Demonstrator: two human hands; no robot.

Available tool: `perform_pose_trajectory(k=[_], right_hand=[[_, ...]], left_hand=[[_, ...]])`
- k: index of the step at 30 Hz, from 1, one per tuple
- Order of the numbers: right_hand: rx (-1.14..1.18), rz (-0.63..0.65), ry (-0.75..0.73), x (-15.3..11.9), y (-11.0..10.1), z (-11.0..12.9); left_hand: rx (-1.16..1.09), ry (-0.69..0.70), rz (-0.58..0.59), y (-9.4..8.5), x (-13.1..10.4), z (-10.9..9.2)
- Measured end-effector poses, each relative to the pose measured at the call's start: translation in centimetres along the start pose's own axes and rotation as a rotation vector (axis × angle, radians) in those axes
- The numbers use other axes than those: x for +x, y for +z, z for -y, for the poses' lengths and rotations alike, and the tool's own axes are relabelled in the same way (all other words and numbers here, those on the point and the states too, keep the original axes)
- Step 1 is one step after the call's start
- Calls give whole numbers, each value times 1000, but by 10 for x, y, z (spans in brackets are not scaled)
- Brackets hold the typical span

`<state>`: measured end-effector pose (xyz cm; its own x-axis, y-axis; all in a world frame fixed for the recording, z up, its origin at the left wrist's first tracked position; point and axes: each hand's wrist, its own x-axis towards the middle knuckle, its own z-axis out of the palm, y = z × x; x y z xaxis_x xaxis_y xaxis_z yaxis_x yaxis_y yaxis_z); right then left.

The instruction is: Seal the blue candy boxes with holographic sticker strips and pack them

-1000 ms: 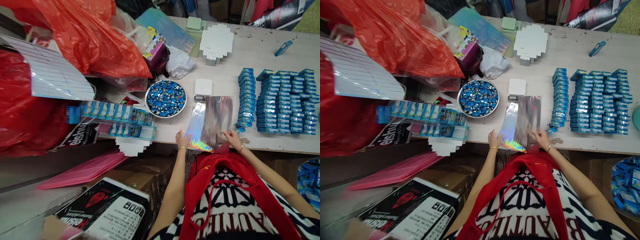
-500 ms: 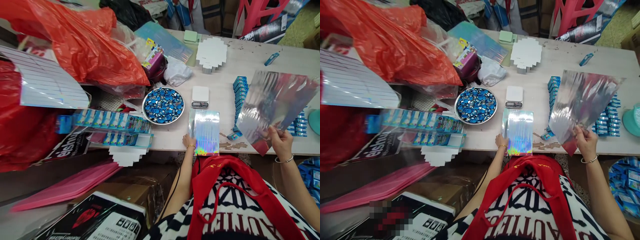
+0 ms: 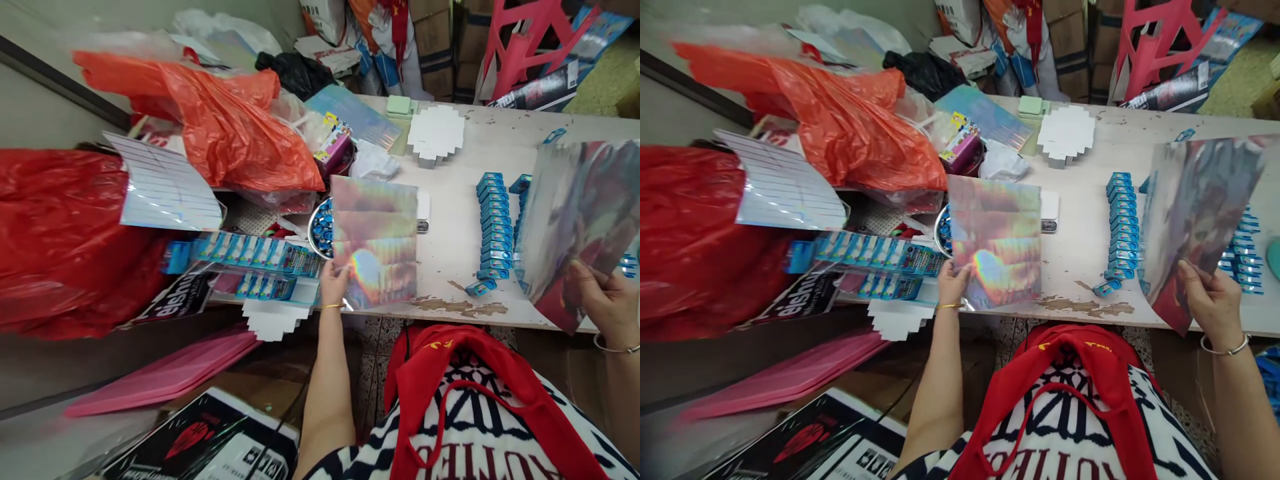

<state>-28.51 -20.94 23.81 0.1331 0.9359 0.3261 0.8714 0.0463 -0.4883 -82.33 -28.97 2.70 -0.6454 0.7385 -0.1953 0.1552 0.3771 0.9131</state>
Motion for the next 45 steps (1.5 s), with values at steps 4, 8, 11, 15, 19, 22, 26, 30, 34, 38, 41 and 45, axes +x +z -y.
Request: perform_pose_trajectory(k=[4,8,11,15,19,22,26,30,34,38,41,45], right_hand=[[118,81,-89,-5,-14,27],[320,290,-6,-13,-36,56],[426,329,59,-18,-50,62],[568,356,164,-22,-61,46],[677,361,283,-20,-70,15],[756,360,364,-16,-74,-21],[808,426,407,-2,-68,-83],[618,221,214,32,-65,-122],[317,-139,-191,75,-82,-111],[328,-118,-664,114,-104,-78],[434,-70,-872,135,-114,-67],[532,-17,-1014,146,-123,-71]], left_hand=[[204,-80,-264,-23,55,-16],[301,148,-378,13,68,-55],[-94,255,62,81,37,-113],[-545,274,560,164,-30,-205],[-841,284,629,195,-78,-274],[-839,369,586,198,-100,-306],[-660,500,527,210,-128,-335],[-541,558,525,238,-168,-361],[-407,659,599,273,-215,-387],[-214,885,557,295,-257,-415],[-36,1086,476,298,-280,-436],[175,1195,338,293,-300,-448]])
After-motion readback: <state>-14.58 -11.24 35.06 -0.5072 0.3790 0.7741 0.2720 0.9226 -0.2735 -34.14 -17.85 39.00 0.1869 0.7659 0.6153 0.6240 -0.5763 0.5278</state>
